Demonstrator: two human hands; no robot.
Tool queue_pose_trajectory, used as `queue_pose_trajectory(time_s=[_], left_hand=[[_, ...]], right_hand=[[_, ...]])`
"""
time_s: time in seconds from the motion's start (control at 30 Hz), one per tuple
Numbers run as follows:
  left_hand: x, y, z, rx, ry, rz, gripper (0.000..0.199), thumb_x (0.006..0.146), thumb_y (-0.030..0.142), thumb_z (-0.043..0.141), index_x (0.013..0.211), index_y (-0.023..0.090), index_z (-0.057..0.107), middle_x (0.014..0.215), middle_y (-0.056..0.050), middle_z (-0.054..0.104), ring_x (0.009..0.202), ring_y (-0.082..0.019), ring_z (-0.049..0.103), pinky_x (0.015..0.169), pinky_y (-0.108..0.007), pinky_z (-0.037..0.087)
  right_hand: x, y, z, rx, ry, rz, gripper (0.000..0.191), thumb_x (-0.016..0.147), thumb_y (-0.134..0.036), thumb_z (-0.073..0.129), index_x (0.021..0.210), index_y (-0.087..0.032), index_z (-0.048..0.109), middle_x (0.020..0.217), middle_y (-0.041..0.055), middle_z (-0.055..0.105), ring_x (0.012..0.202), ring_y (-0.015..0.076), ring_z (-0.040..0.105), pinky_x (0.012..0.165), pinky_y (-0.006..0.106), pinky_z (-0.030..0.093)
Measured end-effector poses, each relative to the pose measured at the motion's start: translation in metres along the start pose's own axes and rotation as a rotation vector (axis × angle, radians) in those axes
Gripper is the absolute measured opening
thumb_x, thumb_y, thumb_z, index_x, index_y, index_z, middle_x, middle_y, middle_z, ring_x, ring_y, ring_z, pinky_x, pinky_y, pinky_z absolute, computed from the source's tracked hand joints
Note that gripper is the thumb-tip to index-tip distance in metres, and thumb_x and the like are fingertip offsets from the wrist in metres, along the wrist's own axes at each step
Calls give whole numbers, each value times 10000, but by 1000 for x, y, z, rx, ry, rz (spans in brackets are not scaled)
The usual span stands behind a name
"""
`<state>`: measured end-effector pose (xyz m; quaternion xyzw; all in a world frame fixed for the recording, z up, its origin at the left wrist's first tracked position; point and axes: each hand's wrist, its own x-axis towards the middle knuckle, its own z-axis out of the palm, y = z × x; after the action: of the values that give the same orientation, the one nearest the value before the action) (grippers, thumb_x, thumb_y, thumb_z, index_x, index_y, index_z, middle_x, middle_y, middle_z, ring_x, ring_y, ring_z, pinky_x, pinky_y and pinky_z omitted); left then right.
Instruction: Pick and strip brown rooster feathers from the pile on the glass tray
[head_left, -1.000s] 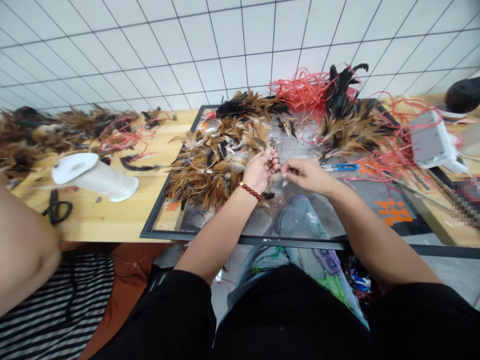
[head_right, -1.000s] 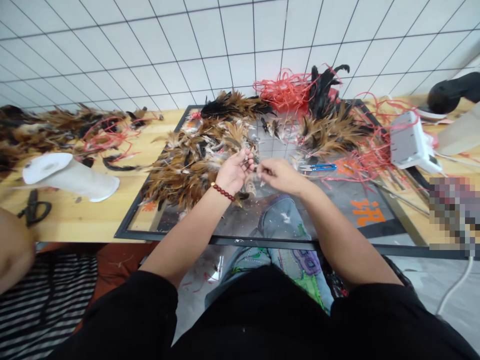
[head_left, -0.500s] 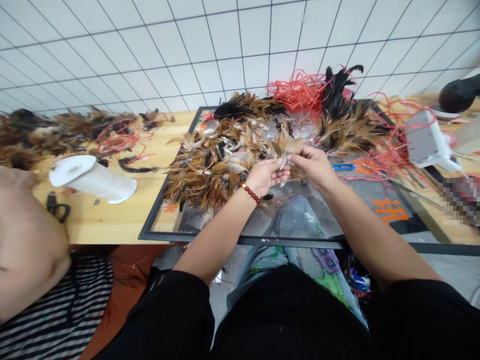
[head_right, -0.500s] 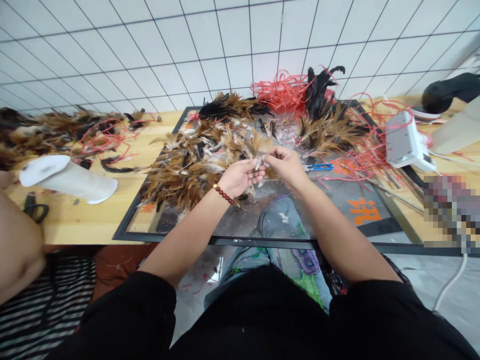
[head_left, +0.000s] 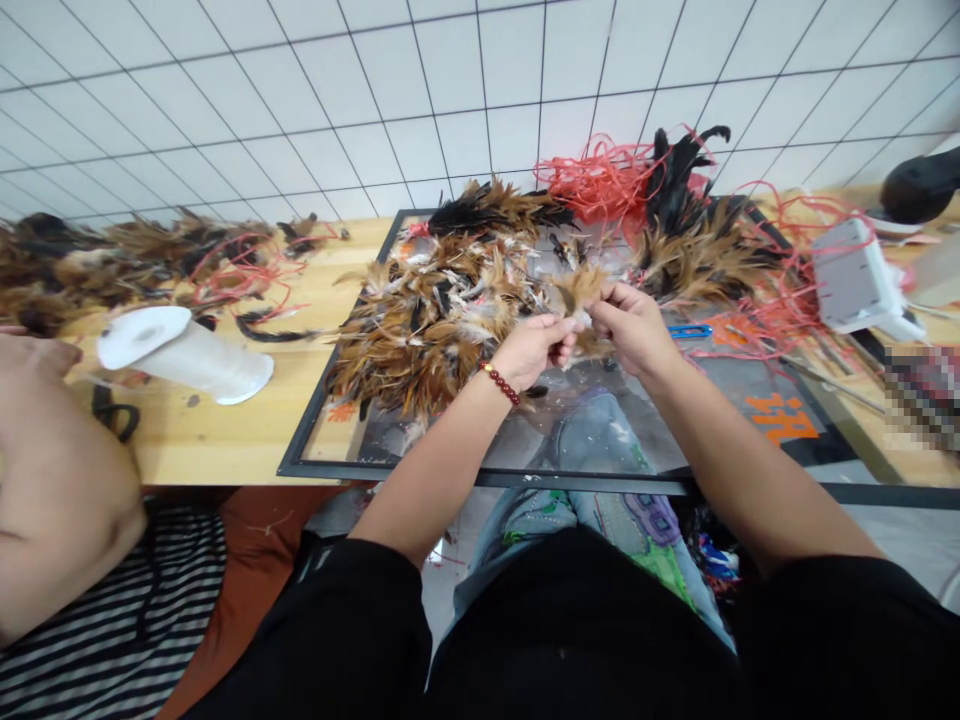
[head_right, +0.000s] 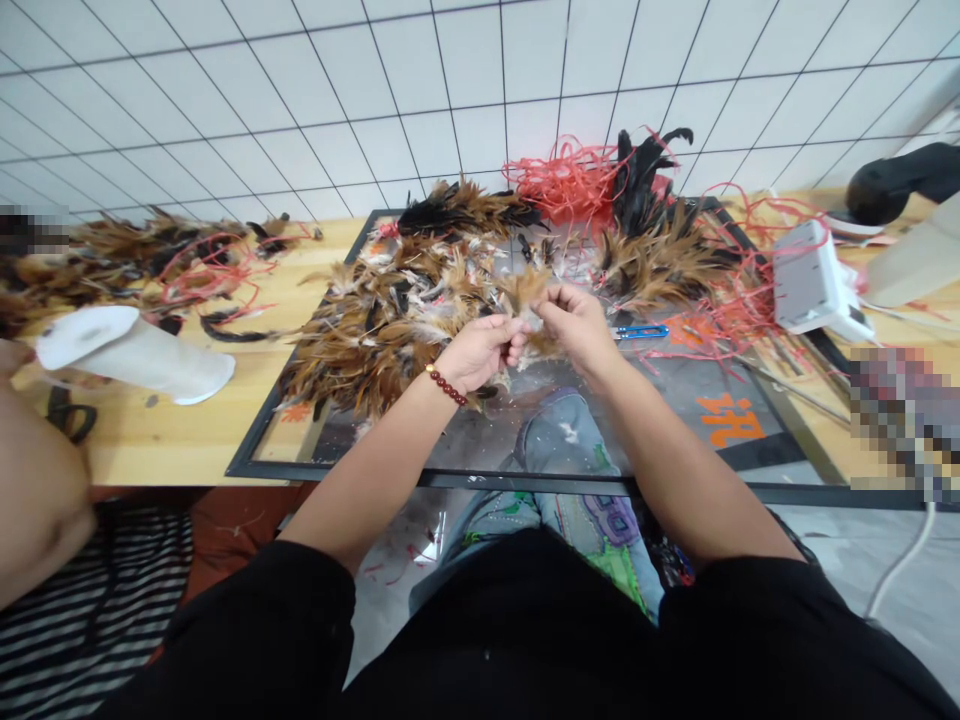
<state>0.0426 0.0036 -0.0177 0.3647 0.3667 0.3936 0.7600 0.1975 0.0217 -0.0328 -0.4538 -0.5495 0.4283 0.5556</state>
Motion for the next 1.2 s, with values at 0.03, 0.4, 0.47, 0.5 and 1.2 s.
queue_pose_trajectory(time_s=[0.03, 0.4, 0.47, 0.5, 1.2], left_hand=[[1, 1, -1, -49, 53, 49, 154, 899, 166, 611, 755, 111, 617, 557, 40, 503, 475, -39, 454, 497, -174, 359], [11, 7, -8, -302, 403, 270, 147, 933, 178, 553, 797, 146, 596, 657, 33, 605, 540, -29, 545, 565, -162, 429], [9, 7, -6, -282, 412, 283, 148, 935, 169, 547, 799, 144, 598, 713, 16, 647, 587, -35, 583, 607, -170, 455], [9, 7, -5, -273, 416, 289, 134, 926, 175, 565, 802, 145, 603, 705, 19, 642, 586, -35, 582, 612, -170, 457], [17, -15, -20, 607, 358, 492, 289, 785, 136, 673, 527, 197, 557, 590, -4, 553, 752, -154, 567, 670, -205, 394]], right_hand=[[1, 2, -2, -46, 15, -36, 236, 694, -394, 703, 705, -207, 559, 546, -61, 456, 483, 78, 371, 490, 242, 293], [-3, 21, -11, -919, -207, -308, 333, 762, -370, 718, 1044, -195, 739, 824, 62, 650, 757, 209, 581, 731, 339, 451], [-2, 27, -8, -926, -223, -345, 394, 786, -373, 704, 1145, -211, 717, 887, 78, 634, 807, 229, 584, 765, 361, 460], [-2, 29, -6, -926, -217, -363, 364, 802, -359, 687, 1135, -216, 721, 904, 84, 626, 831, 238, 582, 778, 369, 459], [-7, -4, -9, -928, -246, -417, 155, 809, -271, 504, 803, -189, 635, 624, 39, 605, 555, 173, 502, 582, 300, 334]])
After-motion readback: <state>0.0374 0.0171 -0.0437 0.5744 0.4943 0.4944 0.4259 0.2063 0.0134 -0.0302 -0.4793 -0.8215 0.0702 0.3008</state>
